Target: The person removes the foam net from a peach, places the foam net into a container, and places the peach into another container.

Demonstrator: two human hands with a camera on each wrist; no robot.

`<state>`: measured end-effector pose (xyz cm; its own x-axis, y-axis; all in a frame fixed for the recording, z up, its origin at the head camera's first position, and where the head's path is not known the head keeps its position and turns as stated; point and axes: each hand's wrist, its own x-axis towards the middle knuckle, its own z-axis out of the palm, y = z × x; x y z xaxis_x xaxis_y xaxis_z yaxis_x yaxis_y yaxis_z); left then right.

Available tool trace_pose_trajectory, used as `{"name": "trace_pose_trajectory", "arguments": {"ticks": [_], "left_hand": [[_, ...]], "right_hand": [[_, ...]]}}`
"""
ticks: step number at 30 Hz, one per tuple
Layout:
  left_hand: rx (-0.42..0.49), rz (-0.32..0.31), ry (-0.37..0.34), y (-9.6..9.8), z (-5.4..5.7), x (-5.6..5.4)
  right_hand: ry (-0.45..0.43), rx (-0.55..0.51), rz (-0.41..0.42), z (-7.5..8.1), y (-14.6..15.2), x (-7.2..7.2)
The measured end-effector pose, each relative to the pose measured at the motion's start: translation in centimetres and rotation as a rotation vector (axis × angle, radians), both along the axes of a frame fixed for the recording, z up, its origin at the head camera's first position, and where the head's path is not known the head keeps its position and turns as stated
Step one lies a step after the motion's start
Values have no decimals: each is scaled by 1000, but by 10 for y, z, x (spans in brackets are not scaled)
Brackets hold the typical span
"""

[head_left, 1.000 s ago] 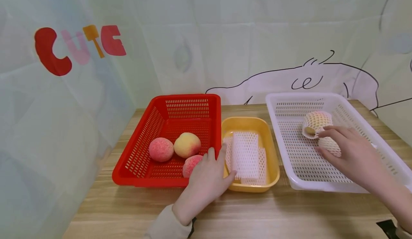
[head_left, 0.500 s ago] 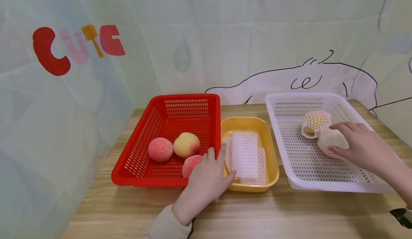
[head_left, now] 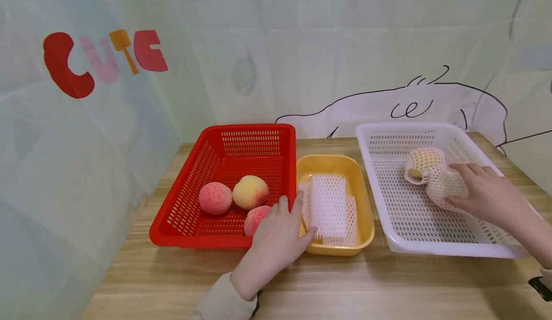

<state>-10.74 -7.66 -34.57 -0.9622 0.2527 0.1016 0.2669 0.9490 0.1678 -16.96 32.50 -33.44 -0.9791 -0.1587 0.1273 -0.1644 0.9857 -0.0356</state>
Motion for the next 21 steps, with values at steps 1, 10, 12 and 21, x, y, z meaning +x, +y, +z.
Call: {"name": "trace_pose_trajectory", "arguments": {"ticks": [1,10,12,21], "left_hand": [[0,-3,3,0,0,0],[-1,-9,12,-1,0,0],[1,-7,13,-1,1,0],[17,1,-15,0,0,0]], "right_hand": [[-9,-2,-9,-1,1,-1],[-88,-24,1,-8,6,-12],[-97,-20,9,-9,5,-13],[-123,-11,11,-14,7,-15]]}}
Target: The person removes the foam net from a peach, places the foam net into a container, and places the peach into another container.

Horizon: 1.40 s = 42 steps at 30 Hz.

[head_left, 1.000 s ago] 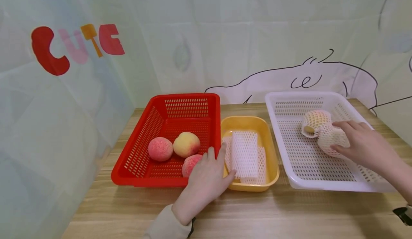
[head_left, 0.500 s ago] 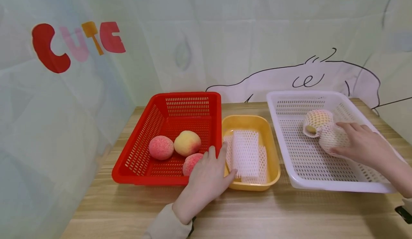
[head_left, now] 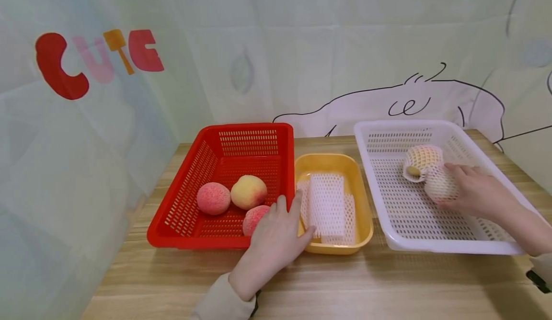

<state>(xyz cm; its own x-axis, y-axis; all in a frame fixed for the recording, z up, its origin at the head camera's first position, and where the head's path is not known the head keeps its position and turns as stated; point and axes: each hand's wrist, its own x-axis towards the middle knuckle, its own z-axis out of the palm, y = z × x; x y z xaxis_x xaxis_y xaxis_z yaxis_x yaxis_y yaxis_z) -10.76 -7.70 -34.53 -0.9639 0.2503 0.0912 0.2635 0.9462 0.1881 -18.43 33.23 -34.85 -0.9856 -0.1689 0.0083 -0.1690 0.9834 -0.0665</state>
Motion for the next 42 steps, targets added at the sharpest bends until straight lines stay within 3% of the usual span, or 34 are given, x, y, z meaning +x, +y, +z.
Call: {"name": "trace_pose_trajectory", "arguments": {"ticks": [5,18,27,34,42], "left_hand": [[1,-3,-5,1,1,0],[0,2,-14,0,1,0],[-2,4,-4,0,0,0],[-13,-1,4,0,0,-1],[-14,7,-15,0,1,-1]], "right_hand": [[-3,29,15,-3,4,1],[88,73,85,-6,2,1],[19,-30,71,-6,1,1],[-65,-93,8,-4,-1,1],[-36,-80,28,0,-1,6]]}}
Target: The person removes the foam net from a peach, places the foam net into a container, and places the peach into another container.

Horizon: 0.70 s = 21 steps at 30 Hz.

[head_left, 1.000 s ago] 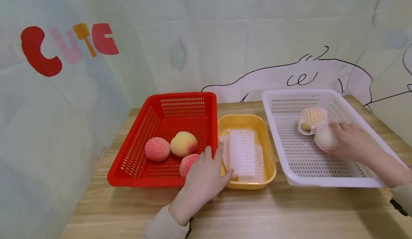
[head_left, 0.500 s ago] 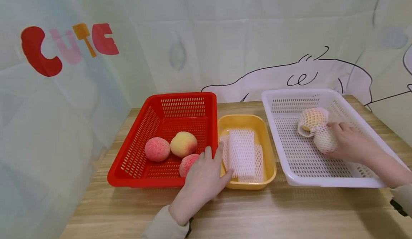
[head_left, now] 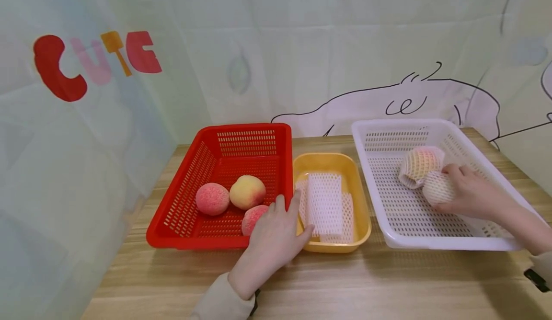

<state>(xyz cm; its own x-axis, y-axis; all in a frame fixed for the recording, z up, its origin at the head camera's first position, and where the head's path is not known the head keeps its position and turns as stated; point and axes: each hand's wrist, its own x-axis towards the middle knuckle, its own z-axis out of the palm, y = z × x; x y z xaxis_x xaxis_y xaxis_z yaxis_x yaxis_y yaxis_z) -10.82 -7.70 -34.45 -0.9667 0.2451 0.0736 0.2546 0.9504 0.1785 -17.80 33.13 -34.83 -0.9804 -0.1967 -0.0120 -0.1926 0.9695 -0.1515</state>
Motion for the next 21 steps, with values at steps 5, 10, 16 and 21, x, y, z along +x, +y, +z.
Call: {"name": "trace_pose_trajectory", "arguments": {"ticks": [5,10,16,21], "left_hand": [[31,2,2,-1,0,0],[85,18,-5,-3,1,1],[163,27,-36,-4,1,0],[229,32,-33,-4,2,0]], "right_hand": [[48,-29,31,5,2,9],[63,-127,37,10,0,15],[58,-197,12,18,-5,20],[81,-222,-9,27,-15,28]]}}
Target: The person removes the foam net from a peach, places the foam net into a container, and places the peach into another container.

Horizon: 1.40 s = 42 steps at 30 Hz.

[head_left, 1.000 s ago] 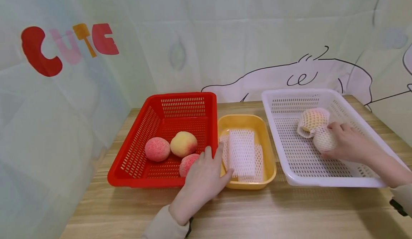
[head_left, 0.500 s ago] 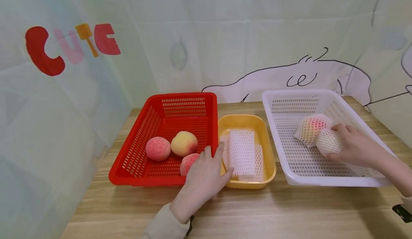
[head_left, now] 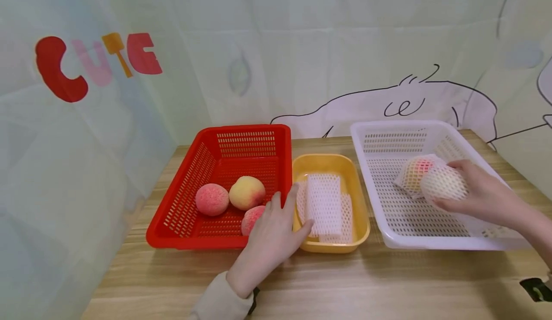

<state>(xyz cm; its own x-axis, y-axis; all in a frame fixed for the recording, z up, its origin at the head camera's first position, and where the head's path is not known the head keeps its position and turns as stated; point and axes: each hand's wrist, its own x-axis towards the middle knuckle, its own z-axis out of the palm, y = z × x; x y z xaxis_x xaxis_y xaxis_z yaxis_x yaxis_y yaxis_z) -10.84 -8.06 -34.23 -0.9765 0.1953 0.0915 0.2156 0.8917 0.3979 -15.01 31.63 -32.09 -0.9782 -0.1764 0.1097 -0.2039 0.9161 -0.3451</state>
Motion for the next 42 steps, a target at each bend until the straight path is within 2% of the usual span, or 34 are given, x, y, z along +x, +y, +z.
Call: {"name": "trace_pose_trajectory", "arguments": {"ticks": [5,13,20,26,34,38,42], "left_hand": [[47,3,-8,-2,4,1],[65,6,-41,-4,11,3],[47,4,-35,-4,12,2],[15,2,26,-5,13,3],[12,-43,181,-4,13,7],[73,-85,217,-2,14,7],[171,-142,212,1,17,7]], "right_hand": [[22,-32,16,13,-19,7],[153,-80,100,32,-48,19],[142,-77,101,42,-68,30],[162,-90,128,45,-86,36],[65,-85,148,45,-101,41],[81,-87,183,42,-110,43],[118,-94,236,37,-121,45]]}}
